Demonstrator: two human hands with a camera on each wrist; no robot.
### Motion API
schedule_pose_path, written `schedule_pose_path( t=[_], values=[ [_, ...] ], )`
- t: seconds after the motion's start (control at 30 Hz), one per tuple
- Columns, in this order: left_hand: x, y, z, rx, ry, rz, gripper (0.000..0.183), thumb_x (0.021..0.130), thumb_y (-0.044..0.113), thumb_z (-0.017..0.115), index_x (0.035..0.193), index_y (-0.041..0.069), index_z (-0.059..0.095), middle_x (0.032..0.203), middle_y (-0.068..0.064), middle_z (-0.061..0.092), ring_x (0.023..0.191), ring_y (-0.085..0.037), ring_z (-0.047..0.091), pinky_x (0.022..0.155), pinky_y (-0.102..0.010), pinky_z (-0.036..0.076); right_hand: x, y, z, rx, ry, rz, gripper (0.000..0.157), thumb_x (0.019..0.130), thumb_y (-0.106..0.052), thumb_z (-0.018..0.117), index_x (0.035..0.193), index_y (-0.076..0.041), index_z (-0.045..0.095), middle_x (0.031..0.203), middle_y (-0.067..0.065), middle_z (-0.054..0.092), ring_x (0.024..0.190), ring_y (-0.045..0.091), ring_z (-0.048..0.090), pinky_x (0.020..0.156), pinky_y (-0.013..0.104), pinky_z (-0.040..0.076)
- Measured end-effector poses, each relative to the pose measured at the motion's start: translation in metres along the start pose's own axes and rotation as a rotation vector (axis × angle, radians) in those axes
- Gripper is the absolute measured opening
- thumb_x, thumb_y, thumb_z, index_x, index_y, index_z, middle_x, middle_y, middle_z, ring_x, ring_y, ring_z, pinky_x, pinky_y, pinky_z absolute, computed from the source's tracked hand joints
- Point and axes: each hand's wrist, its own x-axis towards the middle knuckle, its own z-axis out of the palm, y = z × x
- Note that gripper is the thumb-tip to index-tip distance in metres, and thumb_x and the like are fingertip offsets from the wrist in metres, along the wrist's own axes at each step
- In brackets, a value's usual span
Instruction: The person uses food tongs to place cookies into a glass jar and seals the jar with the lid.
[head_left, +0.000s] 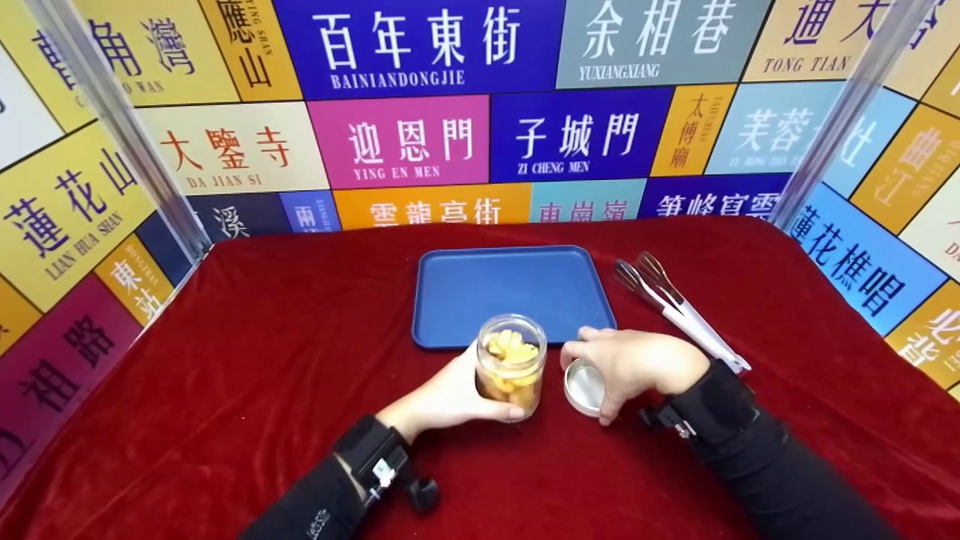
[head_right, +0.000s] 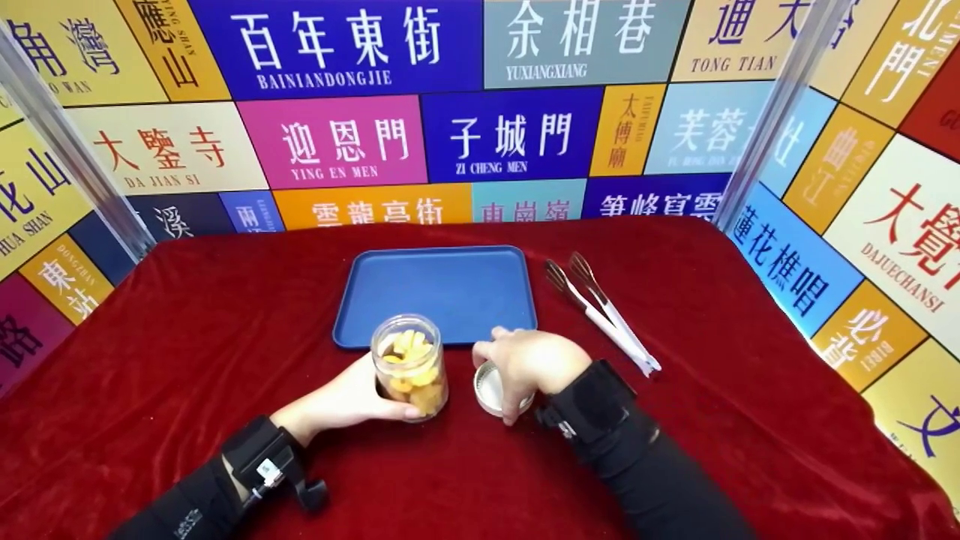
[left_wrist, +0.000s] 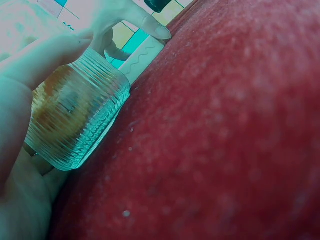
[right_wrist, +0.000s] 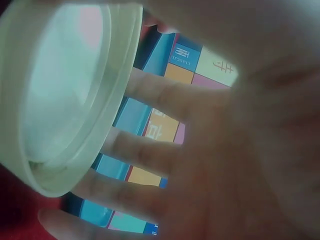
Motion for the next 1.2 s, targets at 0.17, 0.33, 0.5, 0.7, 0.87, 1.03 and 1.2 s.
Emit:
schedule_pose_path(
  t=[0.17,0.33,0.5,0.7,0.87,1.03,1.2],
  values=[
    [0.0,-0.001,0.0,-0.008,0.0,0.005,0.097,0.078,0.016,0.097,0.156,0.016,0.039,0.138,0.004,0.064,0.129,-0.012,0.06,0.117,-0.034,0.043,0.0,-0.001,-0.001,-0.002,0.016,0.001,0.074,0.059,-0.028,0.104,0.121,-0.016,0.064,0.11,0.0,0.06,0.091,0.018,0.06,0.079,0.035,0.055],
    [0.0,0.0,0.0,-0.011,-0.001,0.003,0.098,0.078,0.016,0.097,0.157,0.016,0.039,0.138,0.004,0.064,0.129,-0.012,0.061,0.117,-0.034,0.043,-0.001,0.001,-0.002,0.0,0.047,-0.016,0.071,0.062,-0.031,0.103,0.119,-0.011,0.065,0.107,0.0,0.061,0.086,0.015,0.06,0.078,0.032,0.055],
    [0.0,0.001,0.001,-0.008,-0.001,-0.002,0.098,0.078,0.017,0.097,0.157,0.017,0.039,0.138,0.005,0.065,0.128,-0.012,0.061,0.117,-0.033,0.043,-0.006,0.008,-0.007,0.055,0.129,-0.062,0.068,0.064,-0.028,0.1,0.12,-0.009,0.067,0.107,0.002,0.061,0.087,0.016,0.062,0.078,0.034,0.056],
    [0.0,0.002,0.0,-0.014,-0.006,0.005,0.1,0.077,0.017,0.097,0.158,0.015,0.038,0.139,0.005,0.064,0.129,-0.012,0.06,0.118,-0.034,0.042,-0.012,0.018,-0.019,0.142,0.215,-0.143,0.067,0.07,-0.024,0.096,0.128,-0.01,0.066,0.115,0.006,0.06,0.097,0.022,0.064,0.084,0.039,0.058],
    [0.0,0.001,0.0,-0.011,-0.004,0.001,0.098,0.077,0.017,0.097,0.156,0.017,0.04,0.138,0.005,0.065,0.128,-0.012,0.061,0.118,-0.033,0.043,-0.02,0.024,-0.03,0.156,0.315,-0.225,0.069,0.074,-0.028,0.092,0.134,-0.007,0.064,0.123,0.008,0.061,0.109,0.024,0.061,0.091,0.046,0.057],
    [0.0,0.002,0.0,-0.02,-0.005,0.008,0.098,0.077,0.016,0.097,0.156,0.018,0.04,0.138,0.004,0.065,0.128,-0.012,0.061,0.118,-0.034,0.043,-0.026,0.023,-0.039,0.184,0.384,-0.281,0.069,0.078,-0.035,0.091,0.136,-0.009,0.063,0.127,0.003,0.062,0.114,0.02,0.059,0.096,0.045,0.054],
    [0.001,0.002,0.0,-0.011,-0.004,0.012,0.1,0.077,0.017,0.097,0.157,0.017,0.038,0.139,0.004,0.064,0.129,-0.012,0.06,0.118,-0.034,0.042,-0.029,0.018,-0.043,0.219,0.405,-0.323,0.072,0.083,-0.044,0.09,0.14,-0.011,0.06,0.13,-0.002,0.061,0.118,0.016,0.058,0.101,0.041,0.052]
  ],
)
